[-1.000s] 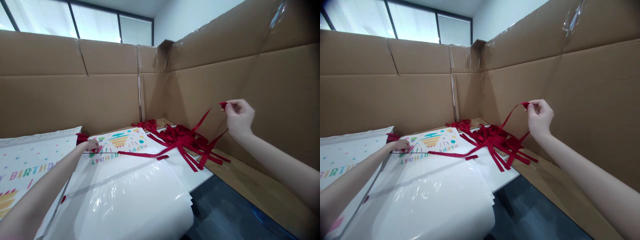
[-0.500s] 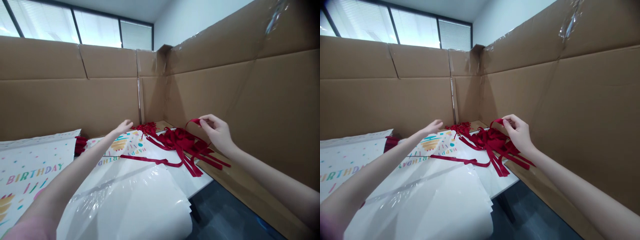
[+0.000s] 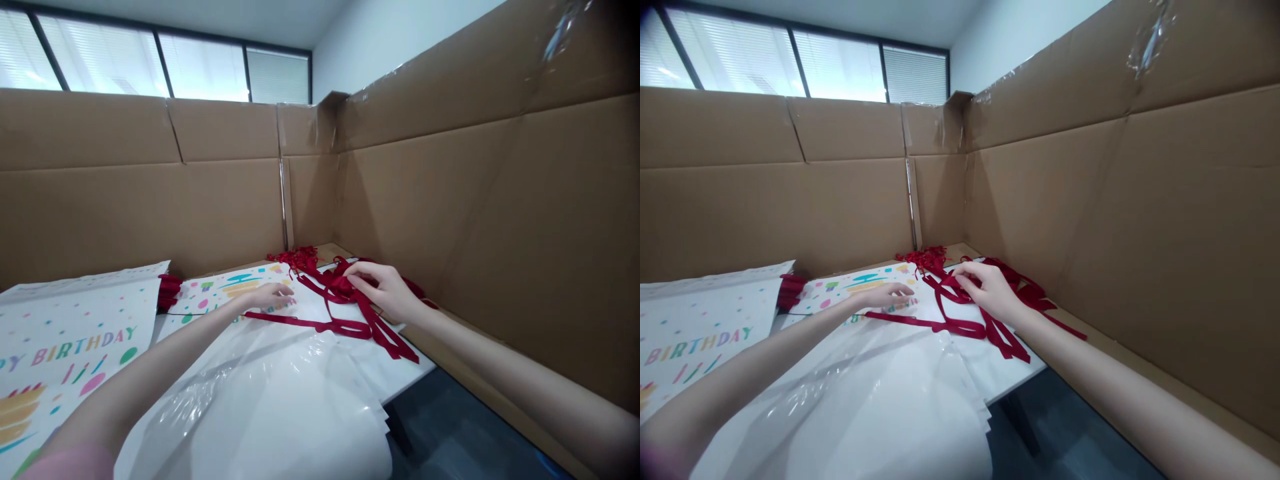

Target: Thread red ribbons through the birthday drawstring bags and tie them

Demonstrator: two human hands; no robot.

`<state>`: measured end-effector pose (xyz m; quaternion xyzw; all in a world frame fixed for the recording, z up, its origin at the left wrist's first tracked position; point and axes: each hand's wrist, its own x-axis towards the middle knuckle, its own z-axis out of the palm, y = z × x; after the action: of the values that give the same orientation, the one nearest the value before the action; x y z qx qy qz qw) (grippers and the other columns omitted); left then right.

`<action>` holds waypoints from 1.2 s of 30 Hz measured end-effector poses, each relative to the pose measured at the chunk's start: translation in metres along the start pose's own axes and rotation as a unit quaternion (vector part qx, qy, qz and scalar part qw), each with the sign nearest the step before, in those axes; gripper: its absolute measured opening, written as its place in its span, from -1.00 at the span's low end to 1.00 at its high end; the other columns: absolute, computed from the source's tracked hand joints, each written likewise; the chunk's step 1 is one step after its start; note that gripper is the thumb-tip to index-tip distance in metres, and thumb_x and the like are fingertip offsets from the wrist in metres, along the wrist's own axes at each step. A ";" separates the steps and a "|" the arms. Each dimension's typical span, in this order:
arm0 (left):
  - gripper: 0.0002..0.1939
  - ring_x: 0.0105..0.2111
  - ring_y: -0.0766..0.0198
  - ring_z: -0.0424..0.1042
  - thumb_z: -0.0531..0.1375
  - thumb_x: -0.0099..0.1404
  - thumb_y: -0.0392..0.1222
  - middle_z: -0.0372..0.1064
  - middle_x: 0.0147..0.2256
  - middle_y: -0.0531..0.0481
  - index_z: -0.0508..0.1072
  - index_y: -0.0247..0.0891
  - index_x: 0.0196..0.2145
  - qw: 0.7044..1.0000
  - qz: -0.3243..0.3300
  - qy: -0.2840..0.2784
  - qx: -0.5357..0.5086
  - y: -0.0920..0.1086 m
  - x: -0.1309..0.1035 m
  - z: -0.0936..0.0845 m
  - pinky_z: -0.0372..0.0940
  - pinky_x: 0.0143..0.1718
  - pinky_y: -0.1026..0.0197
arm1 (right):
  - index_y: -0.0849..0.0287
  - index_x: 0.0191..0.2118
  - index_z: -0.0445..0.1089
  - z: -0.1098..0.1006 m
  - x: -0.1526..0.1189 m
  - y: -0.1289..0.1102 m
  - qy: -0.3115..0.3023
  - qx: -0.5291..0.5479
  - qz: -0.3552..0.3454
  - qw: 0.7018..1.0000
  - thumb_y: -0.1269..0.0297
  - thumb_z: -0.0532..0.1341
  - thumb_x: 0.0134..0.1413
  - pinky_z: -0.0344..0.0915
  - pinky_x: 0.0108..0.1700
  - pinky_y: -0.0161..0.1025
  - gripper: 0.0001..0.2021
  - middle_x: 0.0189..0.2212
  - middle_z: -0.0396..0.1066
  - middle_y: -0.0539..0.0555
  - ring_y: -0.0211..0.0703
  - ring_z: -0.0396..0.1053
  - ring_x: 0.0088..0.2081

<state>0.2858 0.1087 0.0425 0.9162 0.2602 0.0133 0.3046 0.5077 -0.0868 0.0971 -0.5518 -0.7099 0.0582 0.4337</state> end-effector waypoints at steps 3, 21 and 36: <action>-0.48 0.10 0.17 0.21 -0.04 0.33 0.18 0.20 0.14 -0.06 0.27 -0.13 0.11 0.980 0.112 0.003 -0.162 0.029 0.005 0.010 0.16 0.03 0.22 | 0.17 -0.35 0.40 0.008 0.007 -0.005 -0.030 -0.026 -0.034 0.999 0.24 0.08 0.16 0.26 -0.27 -0.25 -0.81 -0.37 0.43 0.06 -0.18 0.35 -0.34; -0.59 -0.55 0.37 0.19 0.07 0.28 0.08 0.15 -0.62 0.11 0.22 -0.27 -0.58 0.974 -0.079 0.116 -0.180 -0.028 -0.223 -0.030 0.17 -0.34 0.28 | 0.11 -0.43 0.45 0.020 0.078 0.070 -0.124 -0.327 0.000 0.937 0.22 0.10 0.01 0.16 -0.29 -0.21 -0.80 -0.40 0.44 0.10 -0.02 0.27 -0.24; -0.65 -0.57 0.38 0.22 0.10 0.23 0.09 0.26 -0.56 0.07 0.32 -0.28 -0.46 0.970 -0.143 0.171 -0.097 0.025 -0.333 0.012 0.10 -0.54 0.34 | 0.10 -0.10 0.42 0.157 0.035 -0.102 -0.238 -0.115 -0.117 0.957 0.14 0.00 0.18 0.15 -0.02 -0.06 -0.67 -0.05 0.38 0.14 0.01 0.27 -0.03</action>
<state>0.0118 -0.0759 0.0914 0.8198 0.4339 0.1509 0.3419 0.3255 -0.0346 0.0766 -0.4813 -0.8540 0.0547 0.1897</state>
